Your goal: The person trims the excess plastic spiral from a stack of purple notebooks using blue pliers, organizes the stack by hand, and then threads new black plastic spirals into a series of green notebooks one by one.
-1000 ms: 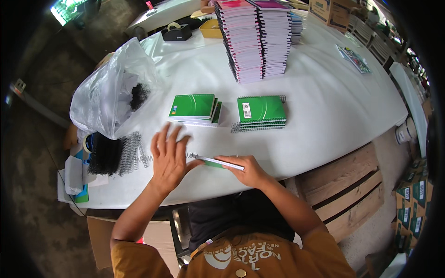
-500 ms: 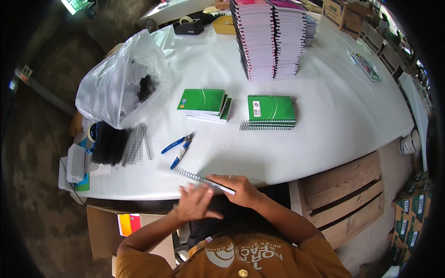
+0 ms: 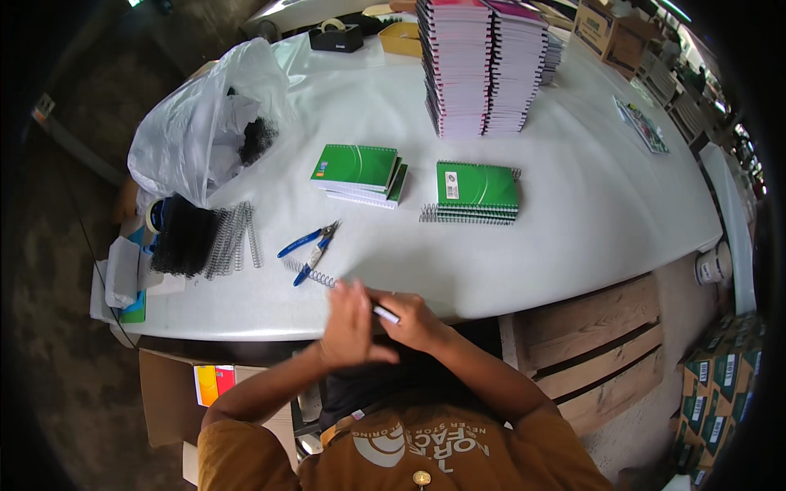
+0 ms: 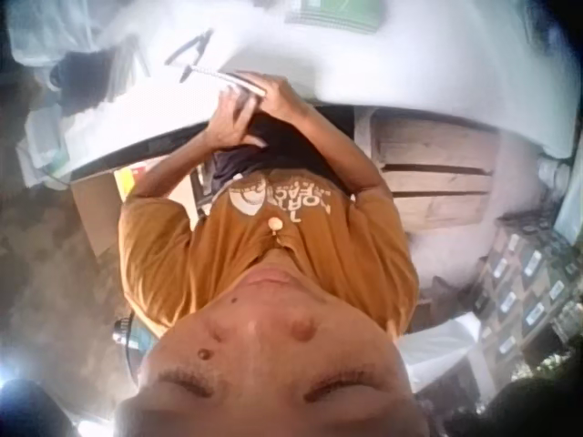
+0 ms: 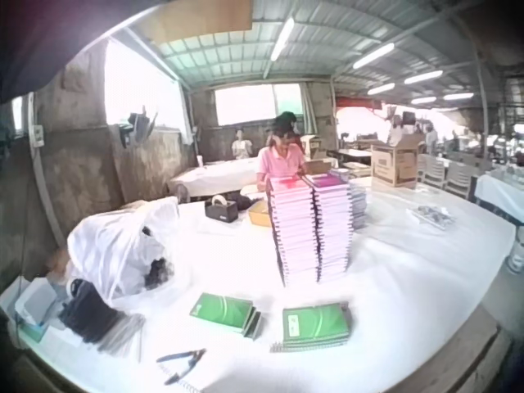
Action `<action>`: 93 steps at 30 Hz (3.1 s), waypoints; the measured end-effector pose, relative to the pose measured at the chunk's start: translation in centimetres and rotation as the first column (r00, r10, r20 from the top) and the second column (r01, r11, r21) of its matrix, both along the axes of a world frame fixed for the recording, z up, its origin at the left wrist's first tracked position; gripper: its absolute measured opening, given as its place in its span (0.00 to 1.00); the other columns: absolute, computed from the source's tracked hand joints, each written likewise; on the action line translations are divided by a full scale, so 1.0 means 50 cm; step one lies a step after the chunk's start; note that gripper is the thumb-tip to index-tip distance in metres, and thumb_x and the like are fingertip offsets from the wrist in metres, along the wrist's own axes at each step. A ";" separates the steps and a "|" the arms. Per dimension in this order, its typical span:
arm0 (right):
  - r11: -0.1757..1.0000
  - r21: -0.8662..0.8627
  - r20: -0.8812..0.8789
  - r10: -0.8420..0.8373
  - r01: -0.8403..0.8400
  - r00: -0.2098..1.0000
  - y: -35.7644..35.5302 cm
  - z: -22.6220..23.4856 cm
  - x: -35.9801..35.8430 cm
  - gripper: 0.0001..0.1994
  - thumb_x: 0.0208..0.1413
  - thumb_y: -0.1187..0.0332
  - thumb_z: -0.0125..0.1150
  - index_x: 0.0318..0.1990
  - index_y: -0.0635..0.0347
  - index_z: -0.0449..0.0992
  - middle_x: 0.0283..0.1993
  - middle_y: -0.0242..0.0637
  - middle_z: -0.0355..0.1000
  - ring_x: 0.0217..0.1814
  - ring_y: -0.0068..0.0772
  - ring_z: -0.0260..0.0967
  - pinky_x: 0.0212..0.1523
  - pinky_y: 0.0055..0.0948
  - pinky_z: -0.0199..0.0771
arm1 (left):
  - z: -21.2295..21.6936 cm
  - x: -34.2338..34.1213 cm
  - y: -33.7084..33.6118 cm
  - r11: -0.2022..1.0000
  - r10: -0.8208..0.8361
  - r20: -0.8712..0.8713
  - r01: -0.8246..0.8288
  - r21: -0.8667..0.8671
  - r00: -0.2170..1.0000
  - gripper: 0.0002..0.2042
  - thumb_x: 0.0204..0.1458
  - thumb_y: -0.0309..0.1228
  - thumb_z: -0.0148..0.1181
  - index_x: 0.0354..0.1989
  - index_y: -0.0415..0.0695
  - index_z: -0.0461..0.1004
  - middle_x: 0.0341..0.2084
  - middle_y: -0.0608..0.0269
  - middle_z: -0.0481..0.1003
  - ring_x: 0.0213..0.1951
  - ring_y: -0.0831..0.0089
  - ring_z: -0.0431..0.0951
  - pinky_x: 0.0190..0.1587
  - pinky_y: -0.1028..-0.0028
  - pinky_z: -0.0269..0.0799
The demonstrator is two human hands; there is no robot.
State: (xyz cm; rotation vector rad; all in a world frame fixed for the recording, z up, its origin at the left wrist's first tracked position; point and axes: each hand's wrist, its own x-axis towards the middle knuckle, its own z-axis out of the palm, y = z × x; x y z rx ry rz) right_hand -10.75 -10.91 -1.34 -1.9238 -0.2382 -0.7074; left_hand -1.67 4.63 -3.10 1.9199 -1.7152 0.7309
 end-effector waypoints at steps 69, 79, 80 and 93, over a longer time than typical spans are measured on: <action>0.448 0.230 -0.126 -0.866 0.864 0.483 -0.333 0.010 0.028 0.21 0.59 0.63 0.51 0.56 0.67 0.66 0.54 0.50 0.68 0.58 0.38 0.65 0.57 0.30 0.61 | 0.074 0.070 -0.415 0.898 0.083 -0.477 -0.274 -0.346 0.875 0.07 0.48 0.28 0.59 0.33 0.40 0.70 0.33 0.55 0.68 0.38 0.60 0.68 0.42 0.65 0.63; 0.399 0.895 -0.217 -0.005 0.201 0.976 -0.147 0.057 0.039 0.19 0.60 0.60 0.52 0.51 0.65 0.69 0.48 0.43 0.71 0.50 0.32 0.69 0.50 0.33 0.69 | 0.159 0.122 -0.169 0.975 0.223 -0.144 -0.218 0.051 0.964 0.13 0.50 0.24 0.54 0.45 0.44 0.73 0.43 0.59 0.75 0.48 0.64 0.75 0.52 0.61 0.67; 0.081 0.966 -0.257 0.231 0.245 0.938 -0.135 0.062 0.051 0.17 0.59 0.62 0.54 0.51 0.63 0.70 0.48 0.39 0.71 0.51 0.29 0.69 0.47 0.36 0.71 | 0.166 0.090 -0.152 0.983 0.180 -0.169 -0.173 0.054 0.969 0.13 0.49 0.24 0.54 0.45 0.45 0.74 0.44 0.59 0.75 0.48 0.65 0.74 0.53 0.61 0.67; 0.941 0.318 -0.371 0.233 -0.113 0.899 -0.141 0.015 0.057 0.13 0.53 0.73 0.59 0.48 0.60 0.75 0.44 0.35 0.76 0.44 0.20 0.69 0.48 0.22 0.68 | 0.060 0.384 0.092 0.340 0.940 -0.116 -0.918 0.207 0.322 0.15 0.49 0.41 0.58 0.40 0.43 0.74 0.36 0.56 0.75 0.42 0.57 0.74 0.42 0.63 0.67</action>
